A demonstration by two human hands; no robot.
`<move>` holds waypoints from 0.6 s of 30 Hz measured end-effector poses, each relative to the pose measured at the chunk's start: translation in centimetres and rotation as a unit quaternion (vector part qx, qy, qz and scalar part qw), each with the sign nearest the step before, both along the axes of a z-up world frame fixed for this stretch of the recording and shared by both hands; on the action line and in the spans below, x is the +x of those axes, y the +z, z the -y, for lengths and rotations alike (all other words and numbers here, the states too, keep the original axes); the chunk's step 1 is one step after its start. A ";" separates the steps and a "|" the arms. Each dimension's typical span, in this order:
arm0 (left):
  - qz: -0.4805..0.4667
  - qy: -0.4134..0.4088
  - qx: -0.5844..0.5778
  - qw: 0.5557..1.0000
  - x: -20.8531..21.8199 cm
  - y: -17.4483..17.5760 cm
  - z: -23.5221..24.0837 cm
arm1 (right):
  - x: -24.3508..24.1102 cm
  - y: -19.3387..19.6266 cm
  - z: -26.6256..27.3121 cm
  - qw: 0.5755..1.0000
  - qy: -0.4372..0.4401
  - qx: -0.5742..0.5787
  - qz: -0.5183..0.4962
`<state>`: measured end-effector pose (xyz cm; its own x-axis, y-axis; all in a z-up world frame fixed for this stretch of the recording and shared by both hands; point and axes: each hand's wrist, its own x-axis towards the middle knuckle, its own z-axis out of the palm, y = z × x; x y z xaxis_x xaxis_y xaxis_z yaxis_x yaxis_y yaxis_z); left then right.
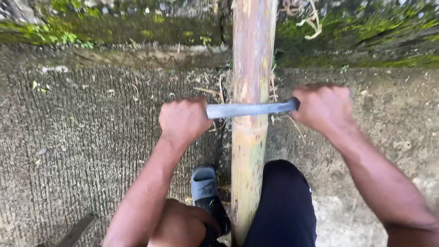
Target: Scraping the outer skin off a bamboo pole using a hand tool while straddling it for stability.
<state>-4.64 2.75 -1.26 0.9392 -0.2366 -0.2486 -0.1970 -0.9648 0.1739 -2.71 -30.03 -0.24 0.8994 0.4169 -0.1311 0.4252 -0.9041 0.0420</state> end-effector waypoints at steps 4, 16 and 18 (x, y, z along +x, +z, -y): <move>0.073 -0.008 0.013 0.997 -1.4 -1.7 0.0 | -1.6 -1.8 1.5 0.997 0.004 -0.043 0.071; 0.066 -0.006 0.028 0.997 7.5 2.0 -0.2 | 6.0 -0.2 1.1 0.997 -0.015 -0.041 0.071; 0.036 -0.007 0.039 0.999 6.5 1.5 -0.2 | 4.8 -0.2 0.8 0.997 -0.027 -0.076 0.020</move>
